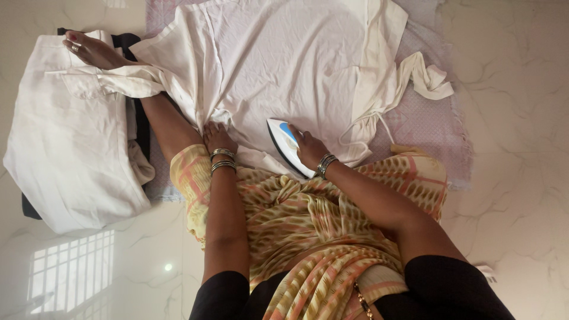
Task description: The person irons a white shirt laid out on a cloth on the floor. They use an electric iron to smooth the fabric, adjusting the shirt and sleeves as needed.
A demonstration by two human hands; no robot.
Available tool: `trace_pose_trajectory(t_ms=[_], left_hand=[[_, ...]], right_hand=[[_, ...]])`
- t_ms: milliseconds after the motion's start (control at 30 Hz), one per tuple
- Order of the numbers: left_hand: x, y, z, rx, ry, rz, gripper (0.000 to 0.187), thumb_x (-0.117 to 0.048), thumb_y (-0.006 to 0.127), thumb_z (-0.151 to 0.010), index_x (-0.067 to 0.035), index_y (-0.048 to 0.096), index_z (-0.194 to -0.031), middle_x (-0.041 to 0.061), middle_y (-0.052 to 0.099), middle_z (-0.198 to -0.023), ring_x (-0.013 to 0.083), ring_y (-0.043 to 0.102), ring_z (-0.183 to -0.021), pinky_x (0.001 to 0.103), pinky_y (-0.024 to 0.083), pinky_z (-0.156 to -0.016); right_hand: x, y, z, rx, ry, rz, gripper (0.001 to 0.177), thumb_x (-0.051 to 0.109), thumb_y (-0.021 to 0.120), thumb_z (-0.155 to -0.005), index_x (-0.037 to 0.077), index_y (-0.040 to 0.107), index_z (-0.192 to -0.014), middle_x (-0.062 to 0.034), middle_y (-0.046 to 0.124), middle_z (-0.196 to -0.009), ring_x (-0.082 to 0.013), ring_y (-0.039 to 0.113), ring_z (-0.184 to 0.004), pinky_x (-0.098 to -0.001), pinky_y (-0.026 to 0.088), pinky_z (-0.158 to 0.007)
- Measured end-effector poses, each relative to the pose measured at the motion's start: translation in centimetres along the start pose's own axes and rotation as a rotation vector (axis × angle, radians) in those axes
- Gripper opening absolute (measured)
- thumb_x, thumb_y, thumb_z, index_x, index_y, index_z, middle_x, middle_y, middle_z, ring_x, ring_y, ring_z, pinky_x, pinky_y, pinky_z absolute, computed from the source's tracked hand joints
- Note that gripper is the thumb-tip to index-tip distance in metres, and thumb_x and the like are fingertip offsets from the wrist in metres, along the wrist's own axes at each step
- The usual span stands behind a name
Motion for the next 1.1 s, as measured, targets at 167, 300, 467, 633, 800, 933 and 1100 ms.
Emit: trace_pose_trajectory(t_ms=[167,300,467,633,800,933,1100], left_hand=[[-0.7,-1.3,1.0,0.013,0.001,-0.023,0.076,-0.025,0.059,-0.087,-0.013,0.035,-0.158,0.020,0.019,-0.169,0.0366,0.012,-0.157,0.048,0.011,-0.126],[-2.9,-4.5,3.2,-0.179,0.052,0.192,0.077,-0.021,0.064,-0.087,-0.015,0.036,-0.159,0.021,0.024,-0.166,0.0394,0.020,-0.153,0.055,0.021,-0.121],[-5.8,-4.9,5.4,-0.358,0.426,0.532,0.064,-0.020,0.067,-0.098,-0.023,0.046,-0.158,0.011,0.042,-0.163,0.0294,0.042,-0.150,0.047,0.042,-0.126],[-8.6,-1.3,5.3,0.134,0.402,0.208,0.101,-0.040,0.080,-0.080,-0.026,0.024,-0.163,0.017,0.014,-0.171,0.0382,0.020,-0.154,0.058,0.029,-0.123],[-8.8,-1.9,5.0,0.251,0.244,-0.061,0.126,-0.054,0.087,-0.072,-0.026,0.007,-0.165,0.014,-0.003,-0.173,0.0335,0.002,-0.160,0.068,0.019,-0.121],[-9.2,-2.7,5.1,0.265,0.196,-0.063,0.131,-0.054,0.090,-0.068,-0.024,0.007,-0.165,0.015,-0.004,-0.173,0.0343,0.000,-0.159,0.067,0.022,-0.119],[-9.5,-3.0,5.0,0.274,0.176,-0.060,0.134,-0.051,0.092,-0.067,-0.023,0.006,-0.166,0.014,-0.004,-0.173,0.0345,-0.001,-0.160,0.068,0.024,-0.118]], right_hand=[[-2.9,-0.7,-1.9,-0.050,0.091,0.055,0.089,0.014,0.062,-0.092,0.026,0.012,-0.165,-0.0243,0.058,-0.115,-0.0420,0.067,-0.086,-0.0523,0.057,-0.077],[-5.1,-1.5,-4.6,-0.130,0.088,0.067,0.091,0.015,0.063,-0.091,0.026,0.010,-0.165,-0.0251,0.058,-0.112,-0.0428,0.066,-0.088,-0.0528,0.057,-0.079],[-8.0,-2.6,-8.9,-0.157,0.171,0.060,0.091,0.017,0.062,-0.093,0.027,0.009,-0.165,-0.0249,0.058,-0.116,-0.0433,0.067,-0.091,-0.0539,0.056,-0.083],[-10.6,-3.5,-13.6,-0.169,0.238,0.098,0.093,0.018,0.061,-0.095,0.027,0.002,-0.166,-0.0267,0.057,-0.120,-0.0427,0.067,-0.094,-0.0529,0.057,-0.083],[-12.5,-4.9,-17.5,-0.181,0.300,0.091,0.095,0.019,0.061,-0.095,0.027,-0.003,-0.165,-0.0251,0.058,-0.121,-0.0397,0.067,-0.100,-0.0509,0.057,-0.085],[-14.1,-5.8,-20.1,-0.157,0.373,0.090,0.095,0.020,0.059,-0.097,0.027,-0.007,-0.165,-0.0250,0.057,-0.123,-0.0387,0.067,-0.103,-0.0496,0.057,-0.087],[-15.9,-6.5,-22.5,-0.173,0.420,0.072,0.095,0.018,0.058,-0.097,0.029,-0.009,-0.164,-0.0247,0.056,-0.125,-0.0387,0.067,-0.106,-0.0492,0.056,-0.088]])
Point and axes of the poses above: each hand's wrist, its own z-axis away from the middle knuckle, its own y-axis out of the palm, x = y × z, the point moved 5 cm from there along -z, towards the middle knuckle
